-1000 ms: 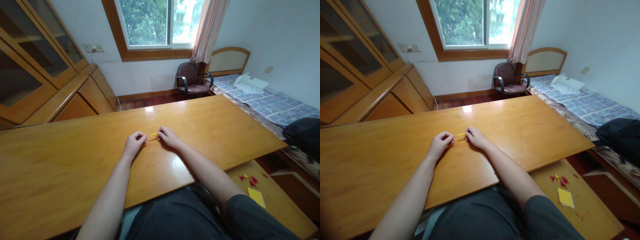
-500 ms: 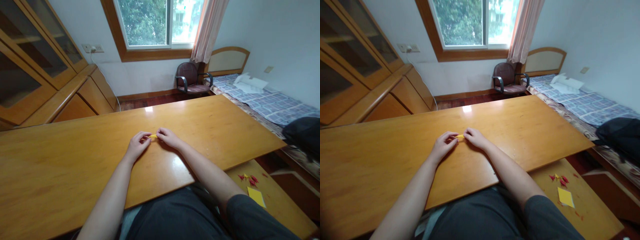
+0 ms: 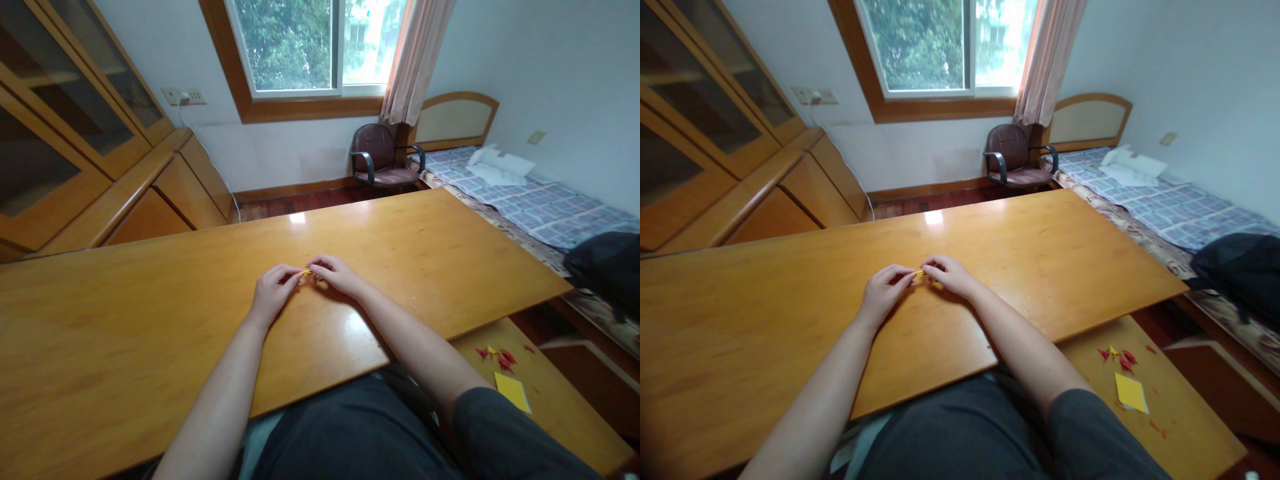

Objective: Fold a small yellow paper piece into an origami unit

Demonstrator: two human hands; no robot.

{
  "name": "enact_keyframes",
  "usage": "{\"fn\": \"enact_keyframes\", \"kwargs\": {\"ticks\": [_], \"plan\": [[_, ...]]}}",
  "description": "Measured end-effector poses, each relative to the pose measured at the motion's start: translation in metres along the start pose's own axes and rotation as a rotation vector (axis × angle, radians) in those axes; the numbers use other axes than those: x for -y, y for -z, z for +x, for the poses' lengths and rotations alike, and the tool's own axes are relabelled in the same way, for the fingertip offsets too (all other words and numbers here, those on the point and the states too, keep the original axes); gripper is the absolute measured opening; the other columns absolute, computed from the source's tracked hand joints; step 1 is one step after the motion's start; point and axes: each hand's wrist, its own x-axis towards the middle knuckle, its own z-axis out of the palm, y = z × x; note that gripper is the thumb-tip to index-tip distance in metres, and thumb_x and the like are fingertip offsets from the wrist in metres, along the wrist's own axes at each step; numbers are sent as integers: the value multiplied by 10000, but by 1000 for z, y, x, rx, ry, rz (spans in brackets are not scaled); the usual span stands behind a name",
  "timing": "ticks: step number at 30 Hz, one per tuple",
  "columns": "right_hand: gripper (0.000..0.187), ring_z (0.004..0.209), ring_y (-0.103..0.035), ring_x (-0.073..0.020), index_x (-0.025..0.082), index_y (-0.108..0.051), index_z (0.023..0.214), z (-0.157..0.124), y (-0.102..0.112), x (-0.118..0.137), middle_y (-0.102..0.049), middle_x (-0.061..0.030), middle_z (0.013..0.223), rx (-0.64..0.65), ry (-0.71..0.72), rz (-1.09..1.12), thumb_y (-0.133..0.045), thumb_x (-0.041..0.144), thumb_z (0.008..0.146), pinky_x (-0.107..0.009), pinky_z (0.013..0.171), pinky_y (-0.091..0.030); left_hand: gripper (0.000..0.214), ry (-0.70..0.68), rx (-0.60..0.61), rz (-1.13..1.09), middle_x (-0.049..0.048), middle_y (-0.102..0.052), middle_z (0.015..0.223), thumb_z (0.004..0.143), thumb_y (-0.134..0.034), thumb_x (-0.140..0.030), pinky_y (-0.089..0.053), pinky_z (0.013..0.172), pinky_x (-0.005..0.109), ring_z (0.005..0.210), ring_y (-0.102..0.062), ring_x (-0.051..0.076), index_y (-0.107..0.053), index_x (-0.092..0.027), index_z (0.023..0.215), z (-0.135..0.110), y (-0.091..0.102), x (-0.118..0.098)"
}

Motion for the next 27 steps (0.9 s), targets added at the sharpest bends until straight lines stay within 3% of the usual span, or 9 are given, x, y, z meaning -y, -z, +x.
{"fn": "enact_keyframes", "kwargs": {"ticks": [5,10,23,27], "plan": [[262,742,-596,-128,161,-684,986,-1,0,0,-660,-31,874,-49,75,-105,-669,374,834,-245,682,-457,204,80,-38,-84,33,-721,785,847,-652,-386,-525,682,259,679,-682,160,-718,-193,837,0,-1,2],[228,695,-570,-124,142,-692,889,0,0,-1,-634,-21,778,-67,120,-161,-622,358,876,-248,660,-440,225,166,-19,-143,38,-736,767,816,-673,-404,-534,661,263,651,-689,167,-721,-185,825,1,-4,3],[179,639,-565,-107,152,-632,853,0,1,-5,-593,12,725,-92,65,-125,-599,324,888,-234,633,-440,320,358,29,-299,41,-719,691,761,-697,-478,-530,656,270,641,-668,175,-695,-163,814,4,-3,5],[178,648,-575,-113,152,-647,869,0,1,-4,-596,9,724,-115,75,-121,-605,324,886,-241,648,-445,333,353,21,-349,40,-715,699,761,-703,-486,-532,661,266,652,-662,170,-701,-159,822,4,-2,4]]}}
